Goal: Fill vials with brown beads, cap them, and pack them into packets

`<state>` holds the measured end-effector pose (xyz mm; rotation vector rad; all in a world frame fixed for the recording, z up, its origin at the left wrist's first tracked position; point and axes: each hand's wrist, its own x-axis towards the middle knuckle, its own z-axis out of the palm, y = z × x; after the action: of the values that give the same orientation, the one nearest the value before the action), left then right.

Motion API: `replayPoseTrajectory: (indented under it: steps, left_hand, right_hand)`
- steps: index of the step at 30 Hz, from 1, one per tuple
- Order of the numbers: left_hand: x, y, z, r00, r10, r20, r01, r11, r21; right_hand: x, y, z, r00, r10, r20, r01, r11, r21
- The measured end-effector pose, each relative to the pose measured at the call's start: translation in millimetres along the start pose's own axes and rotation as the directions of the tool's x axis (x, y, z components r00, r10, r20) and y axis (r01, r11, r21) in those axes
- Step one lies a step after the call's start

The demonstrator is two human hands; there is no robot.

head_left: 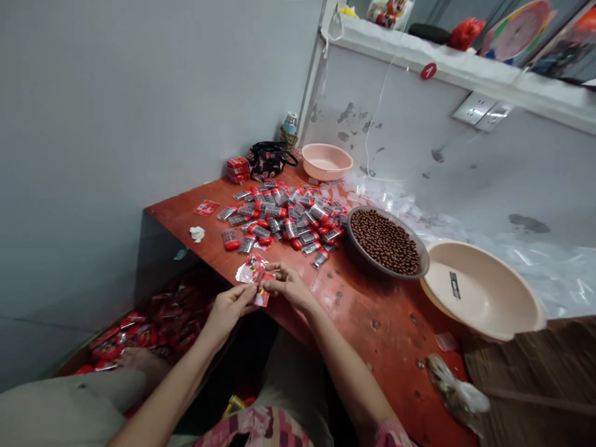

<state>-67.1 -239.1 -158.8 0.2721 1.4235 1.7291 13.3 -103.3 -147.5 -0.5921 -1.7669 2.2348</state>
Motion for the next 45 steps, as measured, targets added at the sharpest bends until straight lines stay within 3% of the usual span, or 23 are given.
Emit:
replayPoseTrajectory:
  steps: [4, 8, 11, 13, 14, 16, 18, 20, 24, 27, 29, 30, 32, 34, 36, 39, 45]
  left_hand:
    - [0, -2, 0.0, 0.976, -0.148, 0.160, 0.158, 0.986, -0.052]
    - [-1, -8, 7.0, 0.967, -0.120, 0.227, 0.136, 0.989, -0.053]
    - [2, -15, 8.0, 0.981, -0.069, 0.183, 0.064, 0.997, 0.036]
    - [4, -19, 6.7, 0.993, -0.023, 0.115, 0.012, 0.995, 0.094]
    - [4, -21, 6.0, 0.997, -0.008, 0.076, 0.000, 0.994, 0.112]
    - [3, -23, 5.5, 1.000, -0.010, -0.001, 0.010, 0.995, 0.103]
    - [2, -24, 6.7, 0.997, -0.055, -0.054, 0.057, 0.998, 0.041]
    - [-1, -23, 8.9, 0.990, -0.111, -0.087, 0.107, 0.993, -0.049]
    - [-3, -21, 11.2, 0.977, -0.190, -0.101, 0.161, 0.957, -0.241]
    - [-1, -21, 8.3, 0.968, -0.217, -0.124, 0.157, 0.914, -0.374]
    - [0, -22, 5.7, 0.961, -0.232, -0.149, 0.141, 0.878, -0.457]
    - [1, -23, 4.8, 0.957, -0.241, -0.159, 0.134, 0.859, -0.494]
    - [3, -24, 3.9, 0.949, -0.262, -0.176, 0.125, 0.823, -0.554]
    - [4, -24, 4.6, 0.942, -0.279, -0.187, 0.116, 0.793, -0.599]
    - [6, -23, 6.5, 0.943, -0.272, -0.194, 0.095, 0.776, -0.624]
    - [5, -21, 11.1, 0.945, -0.261, -0.197, 0.083, 0.774, -0.628]
    - [-2, -14, 23.8, 0.958, -0.211, -0.195, 0.031, 0.752, -0.659]
  right_hand:
    - [-7, -11, -11, 0.990, 0.053, 0.132, -0.053, 0.999, -0.007]
    - [-11, -14, -13, 0.990, 0.057, 0.131, -0.040, 0.991, -0.127]
    - [-13, -15, -17, 0.999, 0.033, 0.027, -0.021, 0.932, -0.363]
    - [-14, -18, -27, 0.980, -0.041, -0.193, -0.076, 0.824, -0.561]
    - [-14, -20, -35, 0.944, -0.100, -0.313, -0.127, 0.767, -0.629]
    - [-12, -23, -56, 0.824, -0.204, -0.528, -0.293, 0.644, -0.707]
    - [-8, -26, -79, 0.711, -0.227, -0.665, -0.490, 0.518, -0.701]
    - [-3, -27, -99, 0.658, -0.211, -0.722, -0.606, 0.421, -0.675]
    - [5, -27, -116, 0.707, -0.152, -0.691, -0.587, 0.419, -0.693]
    - [0, -24, -108, 0.746, -0.167, -0.645, -0.531, 0.435, -0.727]
    - [-12, -18, -93, 0.786, -0.193, -0.588, -0.414, 0.542, -0.731]
    - [-20, -13, -82, 0.812, -0.209, -0.545, -0.300, 0.652, -0.696]
    - [-39, -2, -55, 0.873, -0.184, -0.452, -0.066, 0.873, -0.483]
    - [-57, 9, -26, 0.928, -0.140, -0.344, 0.029, 0.950, -0.310]
    - [-71, 18, 1, 0.952, -0.164, -0.260, 0.097, 0.963, -0.253]
    - [-79, 26, 26, 0.947, -0.203, -0.248, 0.130, 0.951, -0.282]
    - [-74, 35, 32, 0.922, -0.252, -0.295, 0.129, 0.916, -0.380]
